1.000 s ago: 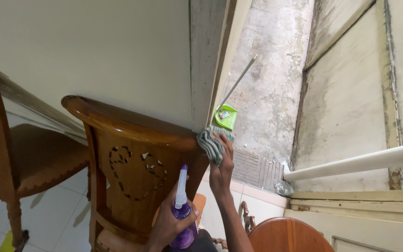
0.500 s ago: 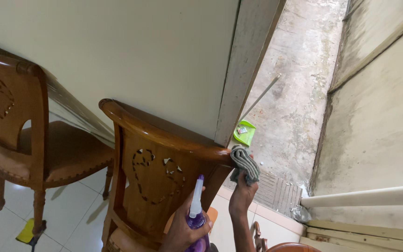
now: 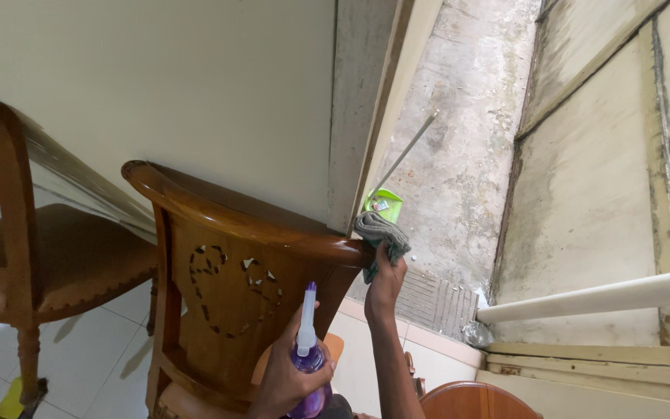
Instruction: The person sprays a purple cleaning solution onto a wooden chair and wipes the backrest and seat with a cloth. The person repeatedly sprays and wipes different sections of the chair's backrest and seat while standing in a room with tiled flooring.
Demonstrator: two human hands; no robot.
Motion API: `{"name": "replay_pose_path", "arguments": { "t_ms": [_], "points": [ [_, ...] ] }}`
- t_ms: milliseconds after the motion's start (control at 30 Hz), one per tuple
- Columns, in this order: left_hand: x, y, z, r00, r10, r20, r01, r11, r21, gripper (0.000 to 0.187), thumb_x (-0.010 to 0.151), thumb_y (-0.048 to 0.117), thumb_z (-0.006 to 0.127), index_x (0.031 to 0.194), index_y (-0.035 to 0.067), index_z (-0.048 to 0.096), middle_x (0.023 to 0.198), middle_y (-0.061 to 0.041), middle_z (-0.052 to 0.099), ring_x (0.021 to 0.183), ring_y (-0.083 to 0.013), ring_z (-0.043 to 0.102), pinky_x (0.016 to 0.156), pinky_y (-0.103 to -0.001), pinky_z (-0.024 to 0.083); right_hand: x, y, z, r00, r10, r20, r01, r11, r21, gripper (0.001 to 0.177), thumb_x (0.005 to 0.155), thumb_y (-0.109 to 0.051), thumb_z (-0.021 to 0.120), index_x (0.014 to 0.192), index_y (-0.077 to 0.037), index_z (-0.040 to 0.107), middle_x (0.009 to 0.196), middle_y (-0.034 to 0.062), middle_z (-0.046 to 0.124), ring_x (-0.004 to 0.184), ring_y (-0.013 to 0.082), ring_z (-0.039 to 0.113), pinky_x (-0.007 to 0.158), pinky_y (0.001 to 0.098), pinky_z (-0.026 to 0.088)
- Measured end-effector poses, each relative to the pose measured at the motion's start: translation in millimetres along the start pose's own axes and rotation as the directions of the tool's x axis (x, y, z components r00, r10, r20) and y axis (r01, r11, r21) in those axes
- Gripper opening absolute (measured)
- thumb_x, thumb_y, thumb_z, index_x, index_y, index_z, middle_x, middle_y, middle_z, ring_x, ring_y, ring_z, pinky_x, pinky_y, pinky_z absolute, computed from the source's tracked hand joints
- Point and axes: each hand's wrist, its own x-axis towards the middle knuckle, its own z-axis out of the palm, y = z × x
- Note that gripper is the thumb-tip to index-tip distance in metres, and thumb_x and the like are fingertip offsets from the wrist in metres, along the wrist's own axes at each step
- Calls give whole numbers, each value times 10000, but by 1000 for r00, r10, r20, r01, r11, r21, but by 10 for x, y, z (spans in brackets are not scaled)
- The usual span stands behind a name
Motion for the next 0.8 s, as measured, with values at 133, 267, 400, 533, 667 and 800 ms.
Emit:
{"name": "replay_pose_path", "arguments": {
  "t_ms": [133,267,400,533,667,800],
  "points": [
    [-30,12,-3,999,51,-11,-51,998,29,1017,656,109,781,1547,51,293,694,-84,718,707,-164,722,897,-366,547,-240,-94,69,999,16,-31,-14,998,67,216,1074,-229,587,1140,-33,653,992,30,559,820,107,463,712,304,391],
    [11,93,-38,1000,21,-2,-21,1000,18,1086,639,92,770,1604,81,272,685,-96,729,711,-171,762,951,-370,544,-175,-325,195,996,79,-34,-73,987,147,248,1007,-238,565,1197,-84,606,1063,-7,638,875,88,545,739,290,447],
    [-47,124,-55,997,-68,40,69,997,-16,1095,644,114,765,1614,101,256,706,-79,716,725,-166,739,893,-404,583,1,-273,165,984,177,-9,-168,948,270,335,1064,-242,542,1258,32,542,1123,74,662,1000,140,615,874,327,509],
    [-5,80,-83,987,131,95,-138,988,64,1050,698,123,800,1567,32,218,691,-103,749,787,-171,788,1069,-386,461,-346,-288,11,983,182,-7,-171,935,311,377,1059,-249,568,1345,-4,558,1138,61,627,958,137,566,829,349,478],
    [-23,105,-65,996,-14,86,12,1000,27,1078,666,143,785,1595,95,240,713,-86,727,739,-179,753,959,-406,528,-304,-316,35,967,248,-49,-220,921,321,379,1041,-249,574,1328,-4,548,1169,53,632,1038,139,597,928,343,493],
    [-36,117,-111,998,-50,32,49,998,49,1113,660,155,783,1631,124,237,725,-55,726,746,-173,738,928,-421,549,-180,-446,91,962,274,-8,-251,894,370,366,1027,-213,589,1338,-36,513,1225,69,636,1099,167,597,959,374,479]
  ]
}}
